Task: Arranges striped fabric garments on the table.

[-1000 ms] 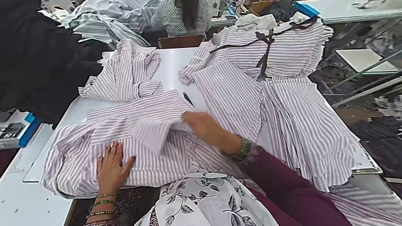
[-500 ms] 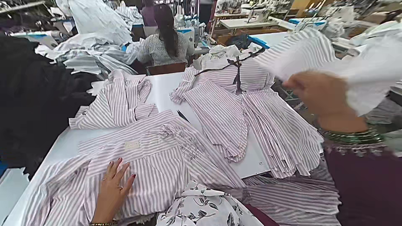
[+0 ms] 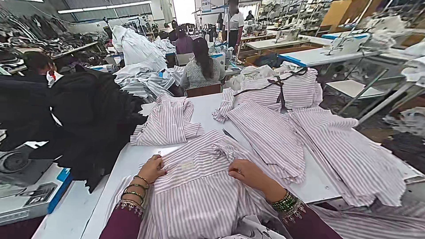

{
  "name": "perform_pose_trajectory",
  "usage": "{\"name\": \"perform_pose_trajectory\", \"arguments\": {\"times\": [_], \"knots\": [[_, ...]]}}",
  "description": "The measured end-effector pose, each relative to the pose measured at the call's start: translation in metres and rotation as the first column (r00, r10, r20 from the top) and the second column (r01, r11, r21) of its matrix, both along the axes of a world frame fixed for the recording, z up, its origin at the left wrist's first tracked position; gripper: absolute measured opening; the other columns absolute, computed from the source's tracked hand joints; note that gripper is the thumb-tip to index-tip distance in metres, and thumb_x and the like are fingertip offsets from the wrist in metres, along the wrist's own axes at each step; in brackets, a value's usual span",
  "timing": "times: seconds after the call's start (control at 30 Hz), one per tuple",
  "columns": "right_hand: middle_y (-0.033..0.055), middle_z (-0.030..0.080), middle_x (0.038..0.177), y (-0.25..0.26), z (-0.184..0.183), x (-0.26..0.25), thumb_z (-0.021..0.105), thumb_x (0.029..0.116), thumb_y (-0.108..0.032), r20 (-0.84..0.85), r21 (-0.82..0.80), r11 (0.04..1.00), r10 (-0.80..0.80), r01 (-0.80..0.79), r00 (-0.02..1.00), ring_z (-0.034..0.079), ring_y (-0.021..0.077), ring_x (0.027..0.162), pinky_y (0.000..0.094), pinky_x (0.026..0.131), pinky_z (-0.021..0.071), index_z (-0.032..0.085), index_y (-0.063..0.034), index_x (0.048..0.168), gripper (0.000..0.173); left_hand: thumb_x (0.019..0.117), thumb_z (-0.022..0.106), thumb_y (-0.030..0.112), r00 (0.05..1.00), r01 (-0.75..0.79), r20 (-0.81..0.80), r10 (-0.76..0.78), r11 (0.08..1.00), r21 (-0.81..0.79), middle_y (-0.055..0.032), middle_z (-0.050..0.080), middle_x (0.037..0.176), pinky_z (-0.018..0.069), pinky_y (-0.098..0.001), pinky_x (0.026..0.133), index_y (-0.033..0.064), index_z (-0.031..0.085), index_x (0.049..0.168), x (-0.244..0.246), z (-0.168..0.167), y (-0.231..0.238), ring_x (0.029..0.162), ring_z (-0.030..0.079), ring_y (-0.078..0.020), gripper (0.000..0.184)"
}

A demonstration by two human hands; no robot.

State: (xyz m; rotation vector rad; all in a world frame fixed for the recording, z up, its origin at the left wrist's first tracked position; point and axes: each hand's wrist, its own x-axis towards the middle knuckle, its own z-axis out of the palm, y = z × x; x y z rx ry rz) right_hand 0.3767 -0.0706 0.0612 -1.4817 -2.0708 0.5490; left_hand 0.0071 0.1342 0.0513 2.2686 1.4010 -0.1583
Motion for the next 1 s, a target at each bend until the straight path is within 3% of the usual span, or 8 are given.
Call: {"name": "perform_pose_trajectory", "arguments": {"times": [0.2, 0.33, 0.5, 0.6, 0.67, 0.77, 0.9, 1.0], "knots": [[0.0198, 0.059, 0.143, 0.041, 0.0, -0.062, 0.051, 0.0955, 0.0, 0.046, 0.106, 0.981, -0.17, 0.165, 0.984, 0.052, 0.039, 0.137, 0.0609, 0.111, 0.0383, 0.065, -0.0076, 0.135, 0.043, 0.0922, 0.074, 0.017, 0.991, 0.038, 0.131, -0.037, 0.999, -0.005, -0.0282, 0.068, 0.111, 0.0428, -0.0602, 0.107, -0.0031, 0.051, 0.14, -0.01, -0.002, -0.086, 0.108, 0.065, -0.0456, 0.057], [0.024, 0.028, 0.164, 0.055, 0.012, -0.053, 0.067, 0.0894, -0.005, 0.32, -0.237, 0.88, -0.329, 0.411, 0.889, 0.033, 0.0448, 0.148, 0.0656, 0.115, 0.0291, 0.022, -0.0125, 0.164, 0.087, 0.0861, 0.078, 0.018, 0.944, -0.213, 0.24, 0.225, 0.974, -0.073, -0.0283, 0.068, 0.115, 0.0471, -0.0616, 0.101, 0.0057, 0.031, 0.159, -0.039, -0.018, -0.136, 0.107, 0.066, -0.0465, 0.088], [0.0265, 0.056, 0.137, 0.012, 0.002, -0.031, 0.068, 0.0939, -0.017, 0.388, -0.244, 0.85, -0.355, 0.466, 0.85, 0.05, 0.0442, 0.131, 0.0635, 0.108, 0.0351, 0.062, 0.0004, 0.134, 0.044, 0.0761, 0.07, 0.016, 0.741, -0.395, 0.605, 0.293, 0.918, 0.04, -0.0195, 0.073, 0.095, 0.0538, -0.0547, 0.087, -0.0058, 0.069, 0.112, -0.077, -0.06, -0.186, 0.091, 0.071, -0.0301, 0.042], [0.0263, 0.065, 0.113, -0.04, -0.002, -0.015, 0.061, 0.0952, -0.008, -0.057, -0.057, 0.917, -0.397, 0.394, 0.916, 0.063, 0.0382, 0.109, 0.0566, 0.096, 0.0474, 0.066, 0.0097, 0.113, 0.026, 0.0743, 0.068, 0.016, 0.66, -0.435, 0.702, 0.269, 0.898, 0.064, -0.0142, 0.071, 0.087, 0.055, -0.0433, 0.078, -0.008, 0.067, 0.104, -0.074, -0.063, -0.199, 0.081, 0.068, -0.0183, 0.038], [0.0191, 0.066, 0.093, -0.079, 0.012, 0.009, 0.059, 0.0949, -0.011, -0.166, -0.151, 0.964, -0.245, 0.221, 0.955, 0.065, 0.0264, 0.087, 0.045, 0.081, 0.0526, 0.061, 0.0075, 0.113, 0.026, 0.0726, 0.072, 0.017, 0.584, -0.428, 0.765, 0.273, 0.904, 0.004, 0.0028, 0.069, 0.082, 0.0545, -0.0212, 0.072, -0.0005, 0.068, 0.096, -0.068, -0.045, -0.212, 0.074, 0.064, 0.0019, 0.029], [0.024, 0.068, 0.092, -0.129, 0.042, 0.075, 0.075, 0.0905, -0.019, 0.122, -0.49, 0.871, 0.029, 0.035, 0.992, 0.066, 0.0389, 0.087, 0.0581, 0.081, 0.0503, 0.066, 0.0057, 0.112, 0.034, 0.0658, 0.084, 0.03, 0.569, -0.211, 0.801, 0.185, 0.975, -0.076, 0.0137, 0.072, 0.081, 0.0547, -0.0132, 0.069, 0.0081, 0.073, 0.09, -0.068, -0.015, -0.237, 0.074, 0.065, 0.0092, 0.034], [0.0383, 0.065, 0.101, -0.189, 0.081, 0.159, 0.079, 0.0781, 0.0, 0.415, -0.052, 0.846, -0.465, 0.531, 0.782, 0.062, 0.0607, 0.097, 0.0783, 0.078, 0.046, 0.074, 0.0073, 0.097, 0.021, 0.0856, 0.073, 0.053, 0.64, 0.07, 0.754, -0.15, 0.988, 0.136, 0.0077, 0.074, 0.077, 0.053, -0.011, 0.067, 0.0084, 0.076, 0.084, -0.049, 0.01, -0.263, 0.073, 0.064, 0.0116, 0.044], [0.0418, 0.063, 0.101, -0.181, 0.146, 0.161, 0.065, 0.0935, -0.003, 0.344, 0.208, 0.696, -0.71, 0.687, 0.615, 0.06, 0.0644, 0.096, 0.0804, 0.077, 0.0417, 0.067, 0.0099, 0.11, 0.021, 0.0945, 0.061, 0.043, 0.779, -0.1, 0.607, -0.158, 0.925, 0.367, -0.0034, 0.069, 0.067, 0.0545, -0.028, 0.061, 0.0018, 0.073, 0.076, -0.028, 0.029, -0.263, 0.062, 0.064, -0.005, 0.046]]}}
